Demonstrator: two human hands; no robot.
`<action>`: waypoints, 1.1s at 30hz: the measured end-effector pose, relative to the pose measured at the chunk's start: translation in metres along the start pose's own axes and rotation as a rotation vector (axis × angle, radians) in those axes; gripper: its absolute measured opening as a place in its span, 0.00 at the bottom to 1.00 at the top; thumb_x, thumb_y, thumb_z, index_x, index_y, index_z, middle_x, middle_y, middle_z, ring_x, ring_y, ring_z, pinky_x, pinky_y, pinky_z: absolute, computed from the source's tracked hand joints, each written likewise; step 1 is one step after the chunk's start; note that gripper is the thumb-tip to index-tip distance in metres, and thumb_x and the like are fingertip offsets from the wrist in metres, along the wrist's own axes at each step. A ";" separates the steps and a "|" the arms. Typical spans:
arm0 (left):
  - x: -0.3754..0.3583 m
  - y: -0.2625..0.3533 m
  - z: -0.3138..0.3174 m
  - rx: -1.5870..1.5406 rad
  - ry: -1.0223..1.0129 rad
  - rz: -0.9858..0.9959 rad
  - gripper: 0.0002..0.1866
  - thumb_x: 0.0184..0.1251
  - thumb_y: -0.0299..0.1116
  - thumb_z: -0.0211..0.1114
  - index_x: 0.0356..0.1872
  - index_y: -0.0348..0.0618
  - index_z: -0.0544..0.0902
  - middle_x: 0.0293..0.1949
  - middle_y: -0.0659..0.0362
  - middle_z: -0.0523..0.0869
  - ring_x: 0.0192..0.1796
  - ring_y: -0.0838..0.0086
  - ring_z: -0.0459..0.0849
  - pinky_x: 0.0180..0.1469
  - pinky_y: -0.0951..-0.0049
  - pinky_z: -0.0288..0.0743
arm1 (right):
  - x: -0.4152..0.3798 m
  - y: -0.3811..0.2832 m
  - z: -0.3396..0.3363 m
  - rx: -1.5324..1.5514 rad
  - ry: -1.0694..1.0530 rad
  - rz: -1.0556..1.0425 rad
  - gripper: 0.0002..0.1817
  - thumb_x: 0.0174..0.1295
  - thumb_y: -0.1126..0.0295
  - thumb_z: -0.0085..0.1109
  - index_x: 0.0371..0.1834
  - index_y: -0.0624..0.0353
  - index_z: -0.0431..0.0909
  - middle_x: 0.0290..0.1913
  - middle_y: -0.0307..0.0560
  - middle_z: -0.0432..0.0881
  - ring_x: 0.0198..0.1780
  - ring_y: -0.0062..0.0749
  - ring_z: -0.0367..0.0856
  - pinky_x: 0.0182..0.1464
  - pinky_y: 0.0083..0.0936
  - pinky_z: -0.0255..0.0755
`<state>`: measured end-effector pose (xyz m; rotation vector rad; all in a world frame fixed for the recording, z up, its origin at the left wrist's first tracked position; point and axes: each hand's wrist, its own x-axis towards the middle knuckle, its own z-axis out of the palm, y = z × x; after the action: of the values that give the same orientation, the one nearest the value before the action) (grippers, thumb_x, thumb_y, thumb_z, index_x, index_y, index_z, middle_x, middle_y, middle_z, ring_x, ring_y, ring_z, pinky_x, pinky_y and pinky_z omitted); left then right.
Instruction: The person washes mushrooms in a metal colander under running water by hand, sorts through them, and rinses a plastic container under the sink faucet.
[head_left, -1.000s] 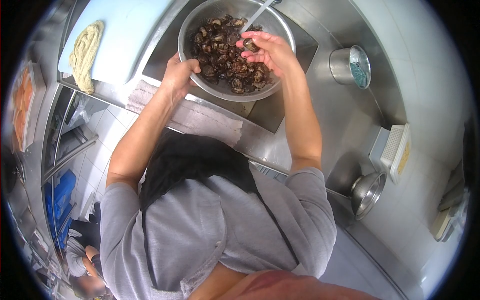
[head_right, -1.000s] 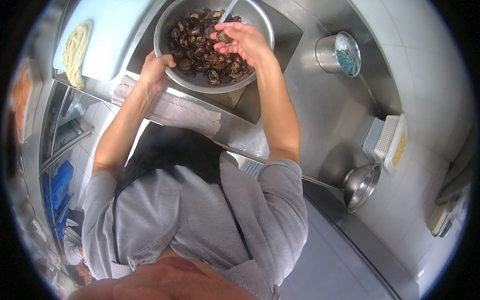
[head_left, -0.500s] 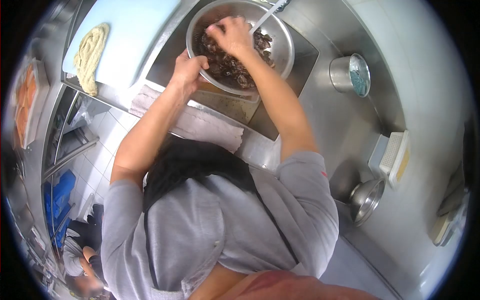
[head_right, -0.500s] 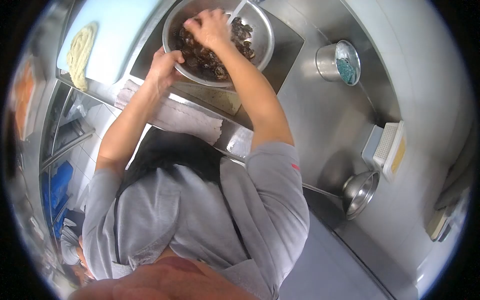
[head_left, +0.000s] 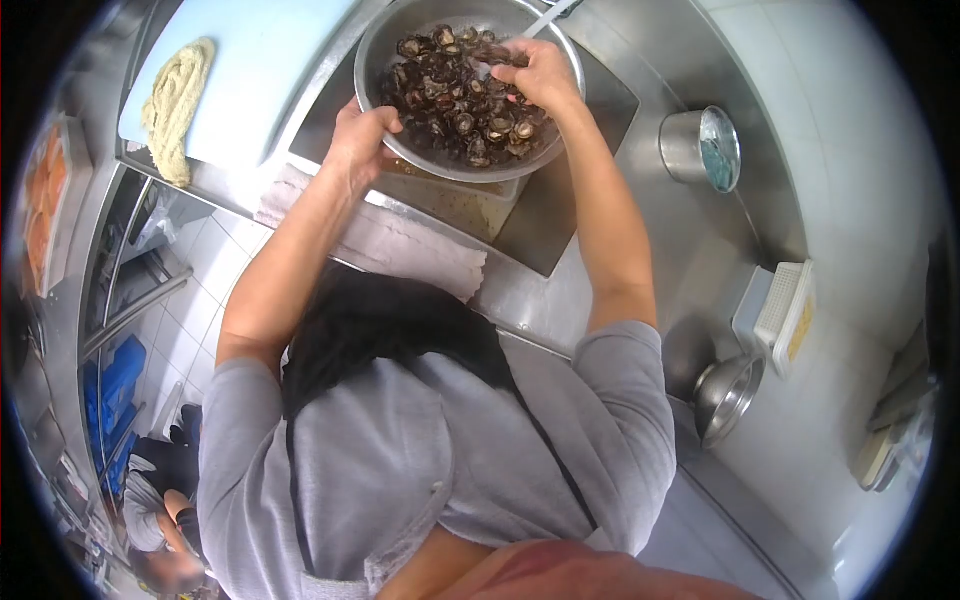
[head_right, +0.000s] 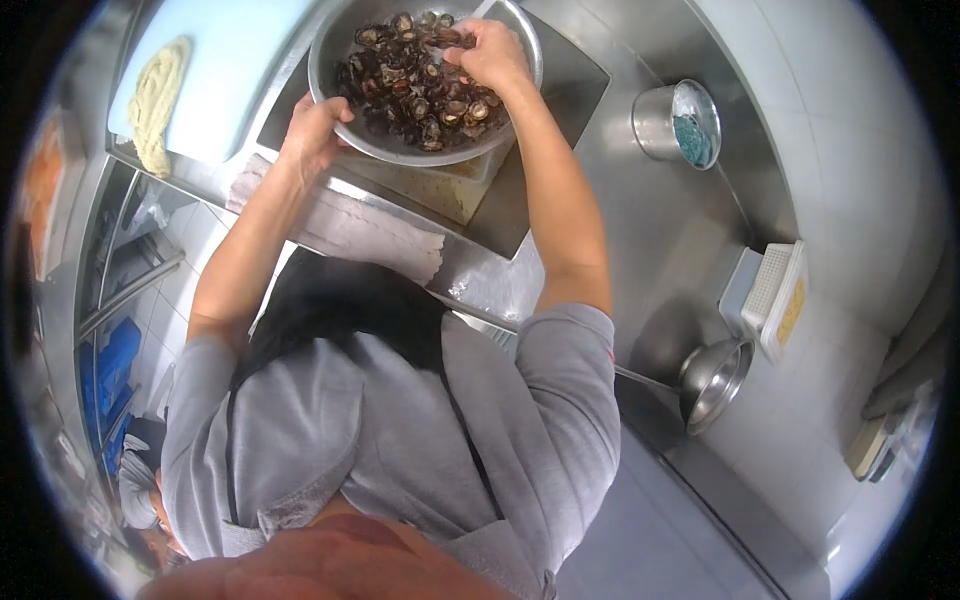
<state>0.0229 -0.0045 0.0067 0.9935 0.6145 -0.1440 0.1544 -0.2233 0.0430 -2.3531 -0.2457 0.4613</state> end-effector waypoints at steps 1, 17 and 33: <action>0.001 -0.002 0.000 -0.003 -0.005 -0.003 0.17 0.49 0.14 0.56 0.43 0.39 0.72 0.26 0.61 0.74 0.23 0.74 0.75 0.20 0.69 0.75 | 0.008 0.012 0.001 0.027 0.014 -0.047 0.17 0.58 0.72 0.69 0.51 0.52 0.82 0.28 0.41 0.85 0.24 0.20 0.81 0.25 0.22 0.73; -0.009 0.003 0.001 0.056 -0.034 0.000 0.17 0.47 0.15 0.56 0.41 0.37 0.73 0.29 0.59 0.77 0.25 0.72 0.78 0.25 0.64 0.81 | -0.033 -0.033 0.053 -0.434 -0.428 -0.543 0.25 0.58 0.50 0.62 0.57 0.47 0.79 0.57 0.54 0.78 0.63 0.50 0.73 0.64 0.43 0.68; 0.001 -0.011 -0.002 -0.010 0.046 0.007 0.23 0.45 0.12 0.54 0.48 0.35 0.74 0.28 0.58 0.76 0.21 0.71 0.76 0.18 0.64 0.80 | -0.020 0.014 0.008 -0.696 -0.379 -0.044 0.44 0.64 0.29 0.39 0.52 0.66 0.79 0.47 0.65 0.84 0.53 0.56 0.81 0.59 0.42 0.72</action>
<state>0.0182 -0.0089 -0.0029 0.9909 0.6537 -0.1120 0.1330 -0.2347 0.0327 -2.8992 -0.7321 0.9175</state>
